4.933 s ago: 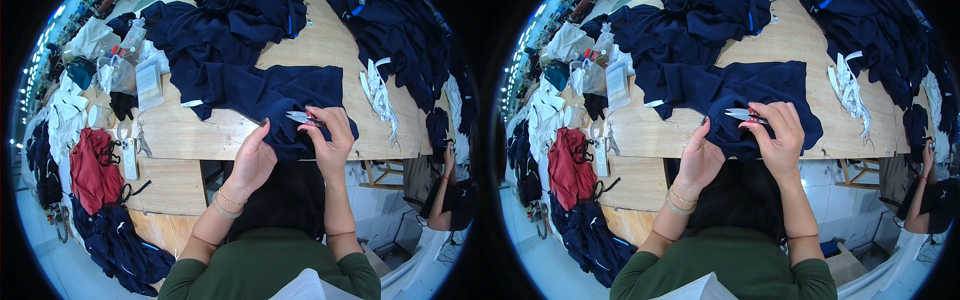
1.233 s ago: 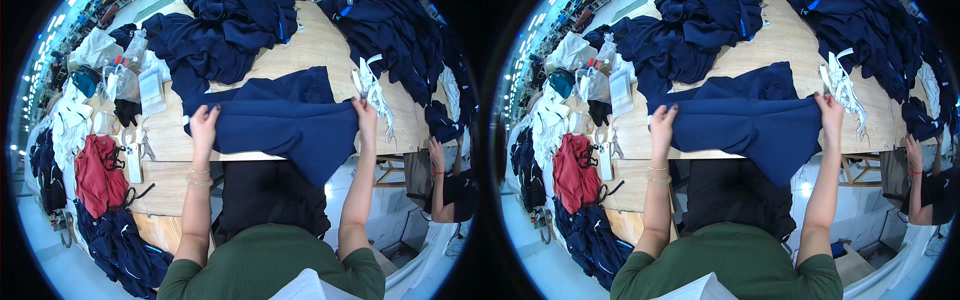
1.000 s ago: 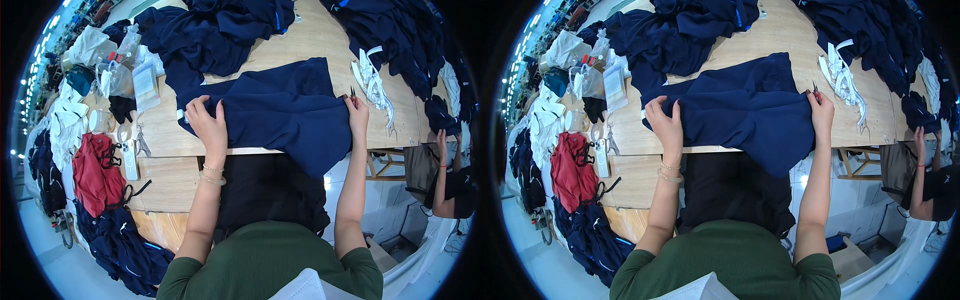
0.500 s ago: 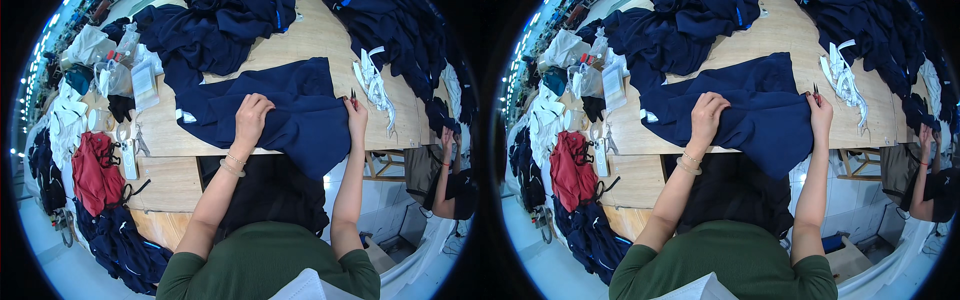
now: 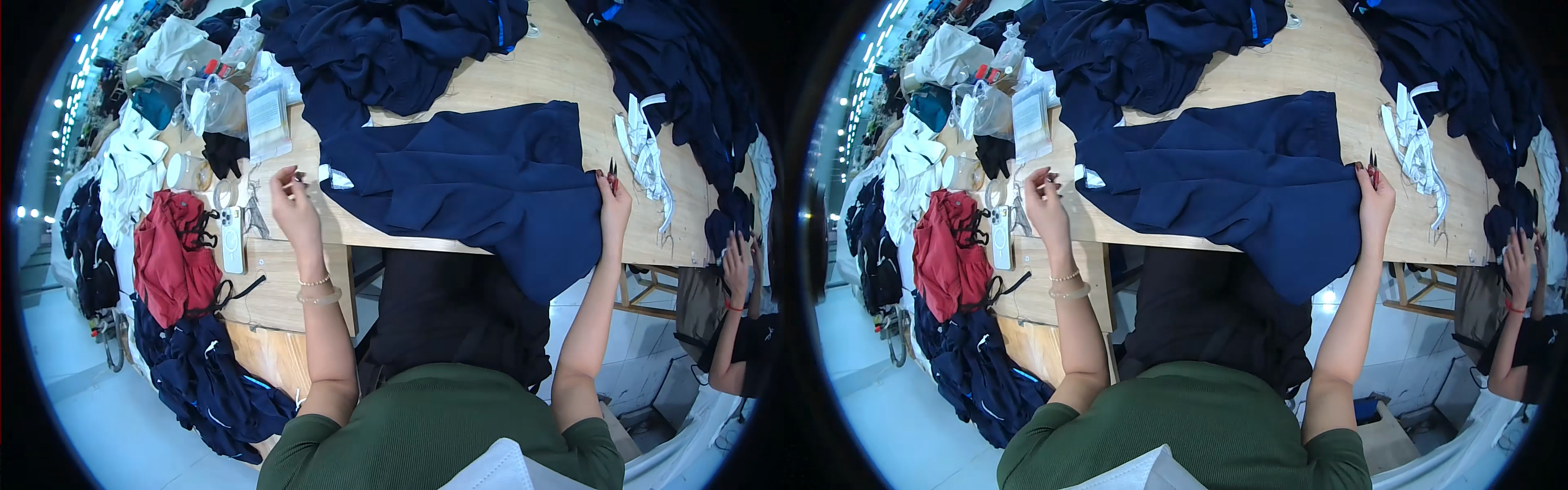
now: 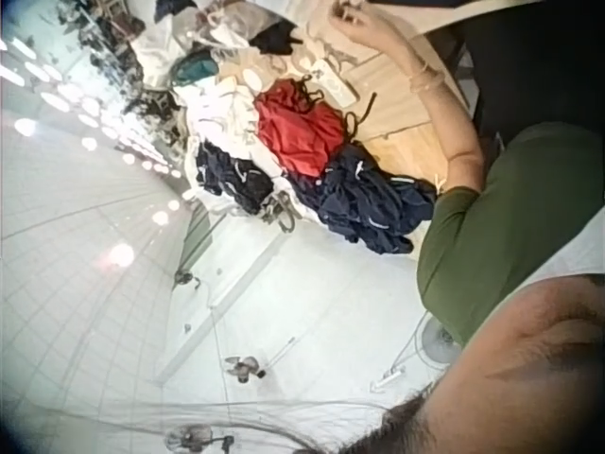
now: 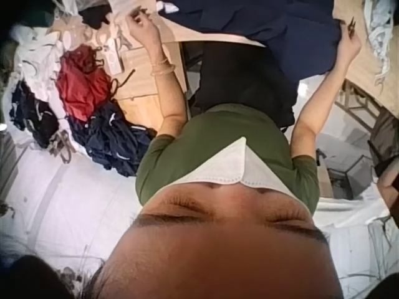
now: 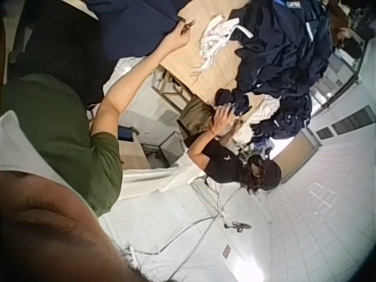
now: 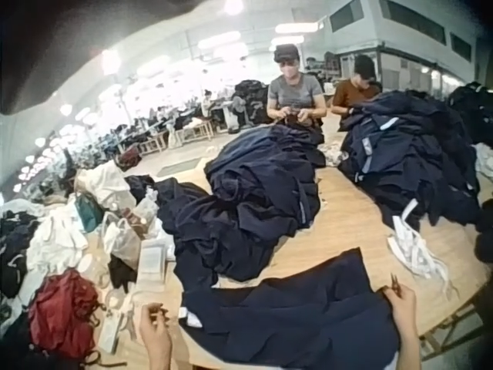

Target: Trimming loose threads from blue garments using thread nippers in a textile manufacturing setting.

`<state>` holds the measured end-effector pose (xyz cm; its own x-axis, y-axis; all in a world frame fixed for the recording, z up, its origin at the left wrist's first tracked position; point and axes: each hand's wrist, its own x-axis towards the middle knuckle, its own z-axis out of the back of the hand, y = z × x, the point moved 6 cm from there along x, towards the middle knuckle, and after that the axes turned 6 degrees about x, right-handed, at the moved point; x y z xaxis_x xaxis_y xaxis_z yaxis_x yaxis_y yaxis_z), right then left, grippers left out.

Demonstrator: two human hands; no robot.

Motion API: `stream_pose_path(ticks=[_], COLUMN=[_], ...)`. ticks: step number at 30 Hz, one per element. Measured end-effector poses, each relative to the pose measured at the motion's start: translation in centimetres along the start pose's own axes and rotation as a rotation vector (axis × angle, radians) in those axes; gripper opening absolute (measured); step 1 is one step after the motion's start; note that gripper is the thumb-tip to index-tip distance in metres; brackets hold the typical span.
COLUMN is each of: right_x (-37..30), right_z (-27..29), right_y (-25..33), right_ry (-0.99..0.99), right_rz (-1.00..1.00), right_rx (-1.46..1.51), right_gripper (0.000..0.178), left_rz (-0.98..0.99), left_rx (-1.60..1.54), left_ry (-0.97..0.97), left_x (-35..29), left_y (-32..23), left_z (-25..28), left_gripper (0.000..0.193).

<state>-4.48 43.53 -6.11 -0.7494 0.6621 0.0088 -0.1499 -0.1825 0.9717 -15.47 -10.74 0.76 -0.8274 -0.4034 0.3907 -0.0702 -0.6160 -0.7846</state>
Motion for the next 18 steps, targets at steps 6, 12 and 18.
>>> stream_pose_path(ticks=[6,12,18], right_x=[0.0,-4.5,-14.2], right_z=[-0.6,-3.7,-10.5], right_y=[0.7,10.0,20.7], right_ry=[-0.023,0.223,1.091], right_rz=[0.057,-0.031,-0.064], right_rx=[-0.015,0.382,0.598], right_gripper=[0.023,0.052,0.046], left_rz=[0.089,-0.003,-0.188], left_rx=[-0.08,-0.296,-1.034], left_ry=[0.644,0.799,0.961], left_x=[-6.2,-7.4,-9.6], left_y=[-3.8,-10.3,-22.8], left_z=[-5.9,-6.7,-0.5], left_gripper=[0.027,0.034,0.04])
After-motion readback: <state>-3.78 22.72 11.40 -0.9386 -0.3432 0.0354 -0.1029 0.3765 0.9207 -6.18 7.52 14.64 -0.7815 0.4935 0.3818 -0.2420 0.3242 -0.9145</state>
